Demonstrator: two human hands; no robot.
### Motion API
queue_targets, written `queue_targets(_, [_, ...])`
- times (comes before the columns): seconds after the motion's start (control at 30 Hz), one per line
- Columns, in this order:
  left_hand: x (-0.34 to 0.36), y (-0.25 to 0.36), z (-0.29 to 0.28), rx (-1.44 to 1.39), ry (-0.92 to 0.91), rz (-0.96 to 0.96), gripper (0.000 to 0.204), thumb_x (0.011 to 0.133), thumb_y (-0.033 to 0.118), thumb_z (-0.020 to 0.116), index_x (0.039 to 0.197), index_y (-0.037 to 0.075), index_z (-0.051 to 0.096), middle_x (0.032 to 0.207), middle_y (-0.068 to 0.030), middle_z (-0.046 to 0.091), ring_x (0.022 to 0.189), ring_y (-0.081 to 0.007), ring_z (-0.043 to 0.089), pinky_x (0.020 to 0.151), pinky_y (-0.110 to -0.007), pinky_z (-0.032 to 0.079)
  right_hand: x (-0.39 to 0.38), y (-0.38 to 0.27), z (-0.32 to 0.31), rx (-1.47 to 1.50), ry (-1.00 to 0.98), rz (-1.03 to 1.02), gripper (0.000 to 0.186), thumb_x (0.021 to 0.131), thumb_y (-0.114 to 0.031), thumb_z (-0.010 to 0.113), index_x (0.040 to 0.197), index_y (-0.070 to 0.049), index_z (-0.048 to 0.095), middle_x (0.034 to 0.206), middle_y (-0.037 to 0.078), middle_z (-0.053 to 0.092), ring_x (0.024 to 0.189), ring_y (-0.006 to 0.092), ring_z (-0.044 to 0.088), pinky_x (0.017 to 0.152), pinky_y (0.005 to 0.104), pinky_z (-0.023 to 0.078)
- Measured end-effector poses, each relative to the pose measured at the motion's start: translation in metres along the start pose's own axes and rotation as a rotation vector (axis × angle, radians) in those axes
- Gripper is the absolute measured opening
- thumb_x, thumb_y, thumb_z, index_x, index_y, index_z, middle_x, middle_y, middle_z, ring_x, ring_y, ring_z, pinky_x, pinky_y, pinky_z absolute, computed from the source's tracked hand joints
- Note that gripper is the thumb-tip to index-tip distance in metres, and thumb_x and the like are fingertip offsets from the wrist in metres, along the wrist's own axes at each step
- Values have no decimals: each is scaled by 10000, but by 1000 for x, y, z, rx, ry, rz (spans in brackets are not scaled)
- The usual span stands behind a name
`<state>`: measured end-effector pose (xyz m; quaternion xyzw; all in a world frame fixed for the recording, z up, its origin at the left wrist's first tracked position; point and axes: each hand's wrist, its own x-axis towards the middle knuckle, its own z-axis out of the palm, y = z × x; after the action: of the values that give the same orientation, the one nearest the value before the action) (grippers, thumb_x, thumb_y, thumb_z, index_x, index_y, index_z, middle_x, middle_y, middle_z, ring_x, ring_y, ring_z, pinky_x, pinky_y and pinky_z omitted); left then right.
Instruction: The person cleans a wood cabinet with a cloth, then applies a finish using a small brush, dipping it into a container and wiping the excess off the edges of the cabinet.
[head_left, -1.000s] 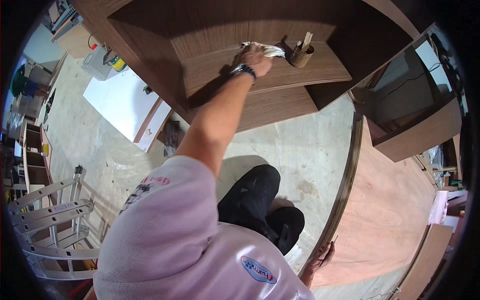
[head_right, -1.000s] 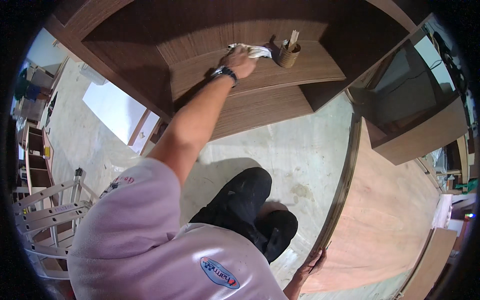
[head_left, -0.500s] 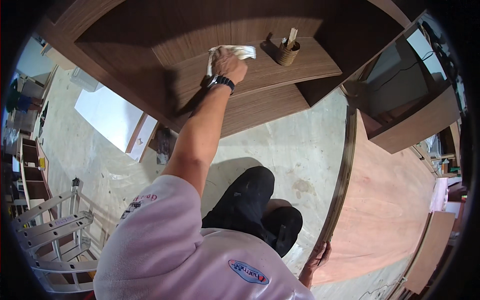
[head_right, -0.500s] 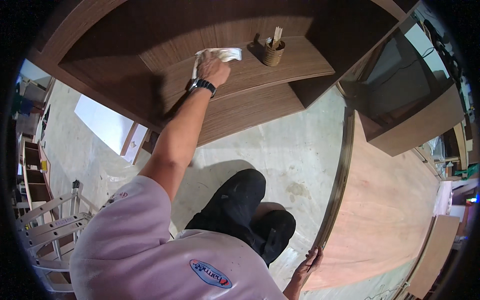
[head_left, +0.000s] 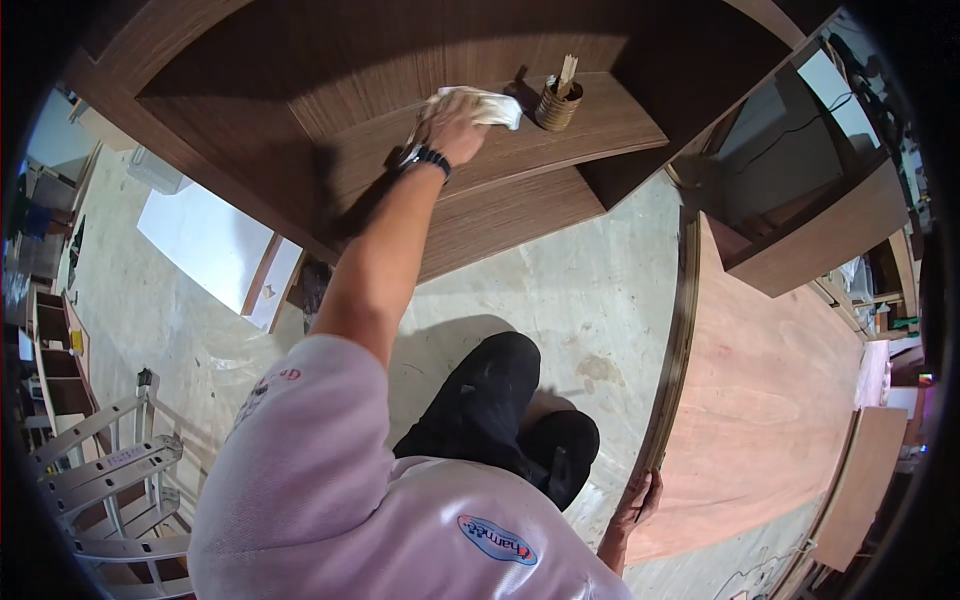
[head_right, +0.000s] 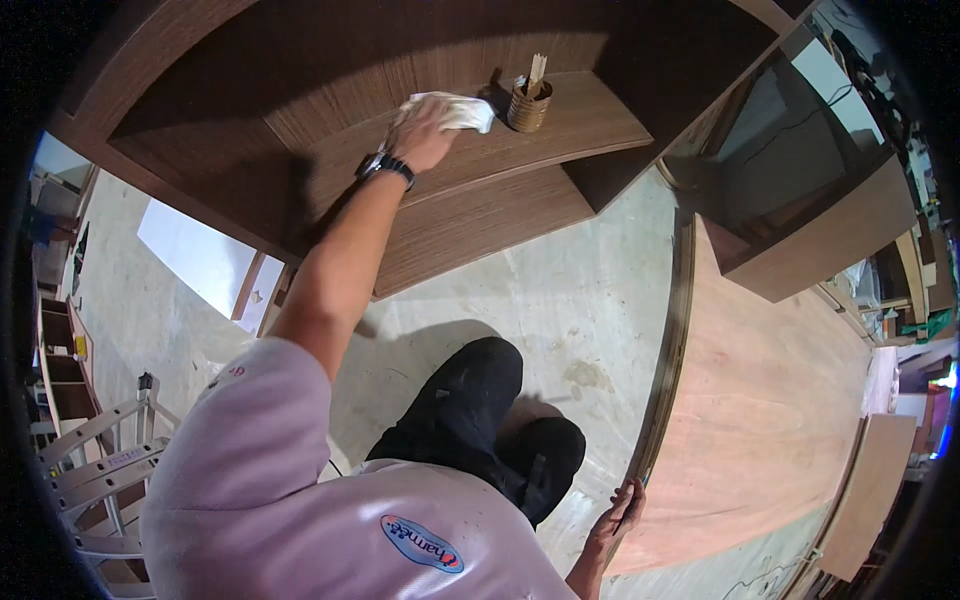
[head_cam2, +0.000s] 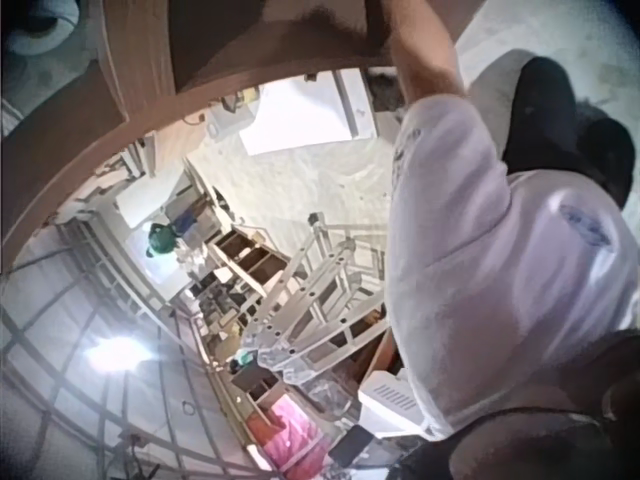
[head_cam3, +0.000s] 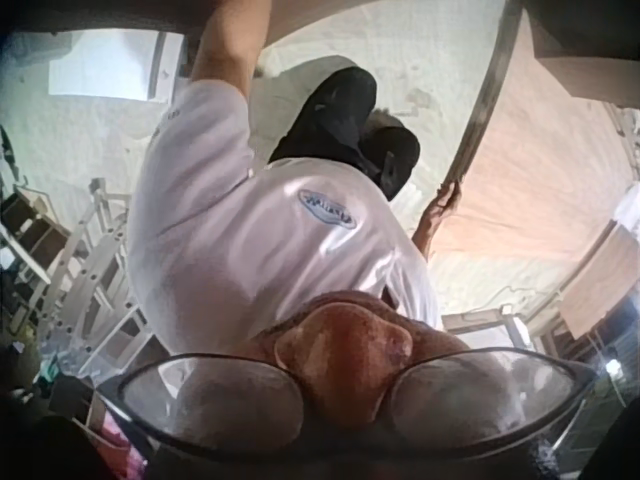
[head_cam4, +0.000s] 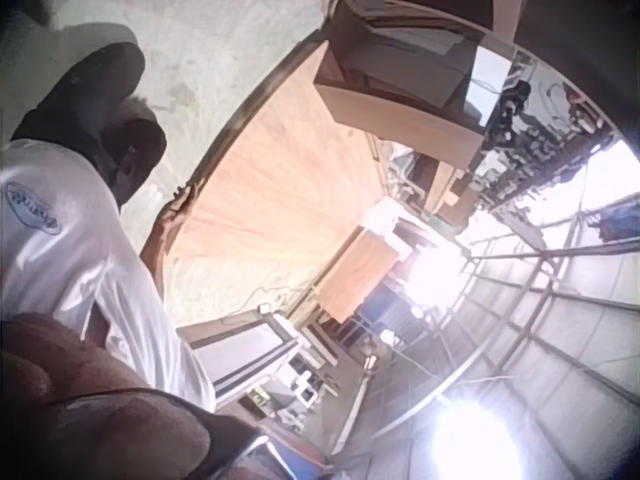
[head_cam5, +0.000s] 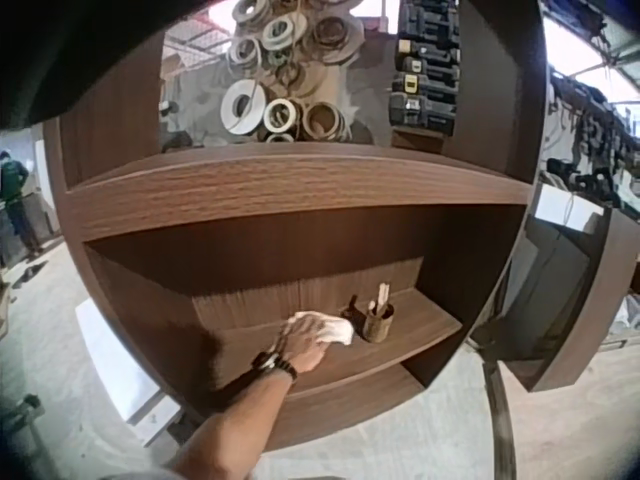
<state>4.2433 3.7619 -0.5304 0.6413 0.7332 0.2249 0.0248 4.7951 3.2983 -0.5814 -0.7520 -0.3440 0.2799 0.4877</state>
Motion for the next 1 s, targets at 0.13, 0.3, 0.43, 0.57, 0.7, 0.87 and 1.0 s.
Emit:
queue_targets(0.13, [-64,-38,-23,195,170,-357,719,980,457,472,1500,-30,372,1586,-248,301,1494,-409,230,1233,-539,115,-5,2,-7,-41,-16,24,365,1028,-272,609,1246,20,597,1056,65,606,950,124,562,837,260,493])
queue_targets(0.3, [-70,-55,-44,286,218,-608,797,943,416,521,1468,-151,326,1553,-373,222,1465,-531,187,1220,-581,103,-2,40,-22,-83,-29,99,424,1018,-362,579,1289,-37,609,1106,66,652,898,155,586,761,304,468])
queue_targets(0.43, [-81,-62,-59,297,22,-577,832,983,440,493,1490,-168,238,1573,-408,123,1471,-537,159,1220,-580,145,-7,37,-15,-94,-40,18,425,1021,-362,569,1291,-36,607,1119,65,648,901,156,587,766,304,466])
queue_targets(0.57, [-138,-40,-37,254,132,-511,857,981,399,529,1451,-240,205,1549,-438,140,1468,-547,155,1232,-550,140,-3,48,-25,-100,-42,71,413,1030,-351,560,1288,-32,604,1094,60,641,893,145,579,758,294,466])
queue_targets(0.7, [-191,8,-49,280,136,-416,822,952,378,564,1460,-198,273,1560,-372,231,1481,-503,173,1239,-535,106,-2,27,-11,-107,-35,73,396,1030,-323,578,1293,-28,596,1079,50,634,881,127,562,745,278,463])
queue_targets(0.87, [-143,0,-49,114,96,-252,671,949,329,551,1417,-130,409,1529,-302,347,1433,-453,312,1209,-506,224,9,28,0,-78,-73,39,402,1030,-312,568,1310,-25,589,1127,65,657,883,126,574,751,283,471])
queue_targets(1.0, [-54,7,-34,-2,18,-84,556,939,288,529,1381,-46,494,1511,-224,428,1391,-396,413,1170,-459,321,15,22,6,-59,-36,34,395,1029,-299,567,1304,-18,595,1120,68,667,870,125,582,746,281,479])
